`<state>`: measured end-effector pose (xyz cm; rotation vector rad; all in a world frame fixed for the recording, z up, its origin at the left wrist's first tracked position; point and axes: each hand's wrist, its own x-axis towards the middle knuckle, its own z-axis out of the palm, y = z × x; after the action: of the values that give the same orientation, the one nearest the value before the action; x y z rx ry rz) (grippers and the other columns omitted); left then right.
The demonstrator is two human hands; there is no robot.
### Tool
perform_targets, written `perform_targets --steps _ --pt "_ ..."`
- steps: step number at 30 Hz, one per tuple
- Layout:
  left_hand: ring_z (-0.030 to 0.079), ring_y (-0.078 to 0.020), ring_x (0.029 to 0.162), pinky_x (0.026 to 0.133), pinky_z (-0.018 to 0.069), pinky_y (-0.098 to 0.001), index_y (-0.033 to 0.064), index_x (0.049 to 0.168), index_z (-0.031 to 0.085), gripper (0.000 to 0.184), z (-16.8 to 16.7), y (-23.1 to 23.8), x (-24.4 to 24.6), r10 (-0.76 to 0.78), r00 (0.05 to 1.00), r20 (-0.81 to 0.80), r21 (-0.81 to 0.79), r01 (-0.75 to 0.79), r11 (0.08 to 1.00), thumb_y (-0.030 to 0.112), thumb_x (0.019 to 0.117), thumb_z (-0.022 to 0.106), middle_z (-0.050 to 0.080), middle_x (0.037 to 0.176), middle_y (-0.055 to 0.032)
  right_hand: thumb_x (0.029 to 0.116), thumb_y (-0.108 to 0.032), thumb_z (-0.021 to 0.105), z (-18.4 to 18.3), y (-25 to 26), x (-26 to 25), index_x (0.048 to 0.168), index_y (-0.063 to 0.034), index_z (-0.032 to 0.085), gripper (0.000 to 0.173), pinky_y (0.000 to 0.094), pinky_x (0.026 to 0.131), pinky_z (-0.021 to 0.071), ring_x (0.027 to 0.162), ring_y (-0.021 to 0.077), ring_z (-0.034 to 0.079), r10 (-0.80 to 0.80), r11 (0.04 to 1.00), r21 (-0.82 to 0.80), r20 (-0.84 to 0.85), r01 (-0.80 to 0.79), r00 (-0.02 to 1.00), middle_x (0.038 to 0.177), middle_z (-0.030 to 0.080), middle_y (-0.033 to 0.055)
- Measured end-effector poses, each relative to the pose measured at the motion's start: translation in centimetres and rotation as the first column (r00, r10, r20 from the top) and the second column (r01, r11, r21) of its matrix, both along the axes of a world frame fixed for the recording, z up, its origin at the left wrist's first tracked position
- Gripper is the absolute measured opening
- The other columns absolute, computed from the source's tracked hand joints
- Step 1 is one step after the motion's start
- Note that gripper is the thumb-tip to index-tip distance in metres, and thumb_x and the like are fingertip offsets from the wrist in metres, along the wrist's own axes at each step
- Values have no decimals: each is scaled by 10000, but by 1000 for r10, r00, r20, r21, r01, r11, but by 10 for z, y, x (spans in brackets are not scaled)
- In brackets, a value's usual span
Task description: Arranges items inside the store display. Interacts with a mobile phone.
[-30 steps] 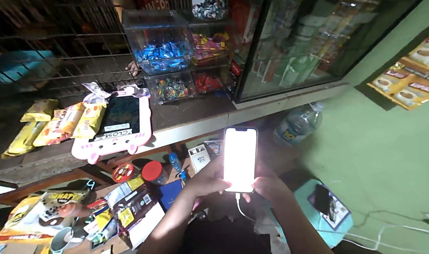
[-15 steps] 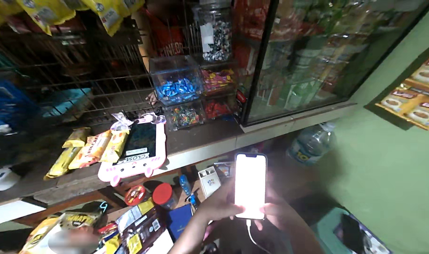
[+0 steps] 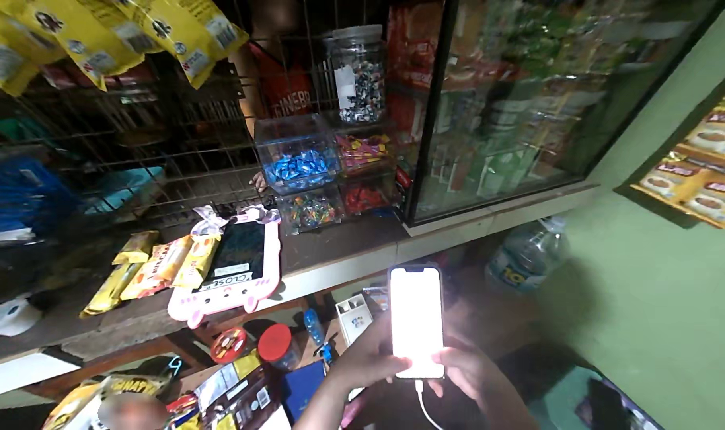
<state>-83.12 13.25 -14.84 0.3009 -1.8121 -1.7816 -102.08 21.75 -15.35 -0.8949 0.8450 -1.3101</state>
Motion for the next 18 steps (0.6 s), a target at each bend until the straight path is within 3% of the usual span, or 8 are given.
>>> perform_targets --steps 2,3,5,6,8,13,15,18 --pt "611 88 736 590 504 -125 -80 1394 322 763 1 2 0 47 999 -12 7 -47 999 271 844 719 675 1019 105 804 -155 671 3 -3 -1 1183 -123 497 418 233 469 534 591 77 670 27 1000 -4 36 -27 999 853 733 -50" --pt "630 84 811 647 525 -135 -97 1422 290 811 0 3 0 65 997 -37 8 -65 998 270 841 722 676 1087 92 795 -196 703 3 -4 -1 1153 -132 519 408 238 464 532 588 84 672 31 1000 -4 66 -30 997 842 732 -43" --pt "626 56 1071 859 551 -180 -85 1507 156 926 -3 3 0 29 990 -140 20 -26 999 303 881 717 609 1325 70 774 -252 759 2 -6 0 1061 -165 621 330 256 466 537 601 99 682 34 999 -19 150 -31 988 832 743 -19" --pt "623 54 1100 848 556 -173 -47 1524 124 941 -5 2 -1 16 983 -185 28 -11 1000 328 892 713 582 1380 82 780 -270 775 1 -8 -1 1066 -187 648 324 265 481 555 632 104 698 54 998 -52 182 -46 982 864 752 -13" --pt "637 61 1036 730 555 -141 -2 1535 99 951 -7 0 -4 4 975 -223 29 2 1000 372 904 703 570 1400 97 782 -285 784 1 -9 -2 1069 -194 659 326 272 507 567 661 110 709 74 995 -75 212 -59 975 887 756 -6" --pt "642 67 972 676 541 -134 -79 1520 49 1024 -6 4 -7 26 984 -178 11 -24 1000 387 884 703 586 1370 62 758 -252 793 3 -7 -5 1052 -133 624 359 279 516 569 637 119 699 18 1000 -19 188 -15 982 842 744 2" --pt "645 63 941 673 543 -142 -99 1515 91 989 -7 5 -10 45 980 -195 7 -45 999 334 872 705 603 1341 61 763 -241 771 7 -5 -5 1024 -130 629 317 265 511 558 612 107 687 -15 1000 1 155 15 988 808 739 -6" --pt "659 49 928 664 554 -150 -52 1516 157 911 -12 5 -14 16 968 -250 18 -12 1000 300 883 708 625 1319 88 778 -202 723 13 0 -5 1039 -109 603 303 253 494 547 583 99 671 -49 999 14 99 48 994 792 732 -11"
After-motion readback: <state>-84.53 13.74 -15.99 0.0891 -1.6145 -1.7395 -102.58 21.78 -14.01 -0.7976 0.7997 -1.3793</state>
